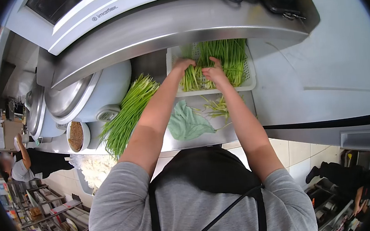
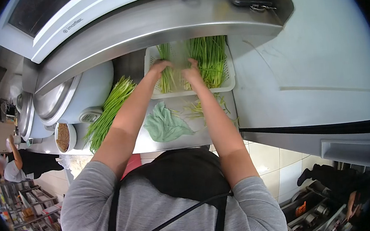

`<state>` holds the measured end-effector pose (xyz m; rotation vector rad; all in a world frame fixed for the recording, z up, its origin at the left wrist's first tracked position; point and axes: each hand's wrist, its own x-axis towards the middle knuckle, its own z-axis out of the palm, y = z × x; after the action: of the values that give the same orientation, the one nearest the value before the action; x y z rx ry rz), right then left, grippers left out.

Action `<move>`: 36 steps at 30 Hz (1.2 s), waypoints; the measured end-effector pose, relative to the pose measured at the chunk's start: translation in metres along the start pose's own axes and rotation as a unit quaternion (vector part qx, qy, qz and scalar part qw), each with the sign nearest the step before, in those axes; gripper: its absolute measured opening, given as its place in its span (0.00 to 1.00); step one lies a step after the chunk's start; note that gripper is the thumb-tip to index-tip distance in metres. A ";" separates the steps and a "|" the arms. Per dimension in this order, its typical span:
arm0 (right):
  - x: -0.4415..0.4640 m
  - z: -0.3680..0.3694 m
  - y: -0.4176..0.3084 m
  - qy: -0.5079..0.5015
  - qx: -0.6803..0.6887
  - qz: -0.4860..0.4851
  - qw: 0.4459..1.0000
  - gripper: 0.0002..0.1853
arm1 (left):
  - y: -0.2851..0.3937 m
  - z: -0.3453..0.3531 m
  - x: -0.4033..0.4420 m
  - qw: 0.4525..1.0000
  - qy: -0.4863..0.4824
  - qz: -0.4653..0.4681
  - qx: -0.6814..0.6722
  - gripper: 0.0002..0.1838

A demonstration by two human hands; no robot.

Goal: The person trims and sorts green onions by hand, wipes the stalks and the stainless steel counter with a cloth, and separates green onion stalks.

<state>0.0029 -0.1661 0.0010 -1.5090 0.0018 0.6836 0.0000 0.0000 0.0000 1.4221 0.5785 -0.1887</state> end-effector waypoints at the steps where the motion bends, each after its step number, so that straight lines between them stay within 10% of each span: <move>1: 0.007 0.002 0.005 0.012 -0.039 -0.012 0.999 0.40 | 0.002 0.001 -0.002 1.000 -0.006 -0.007 0.001 0.18; 21: 0.030 -0.001 0.014 0.018 -0.053 -0.118 0.991 0.33 | 0.011 0.021 -0.016 0.998 0.008 0.025 0.053 0.18; 36: 0.035 -0.013 -0.002 -0.054 -0.150 -0.017 0.987 0.23 | 0.031 0.023 -0.046 0.998 -0.016 0.016 -0.055 0.06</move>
<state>0.0376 -0.1632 -0.0133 -1.7521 -0.2177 0.7627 -0.0185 -0.0272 0.0497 1.3193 0.5317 -0.1505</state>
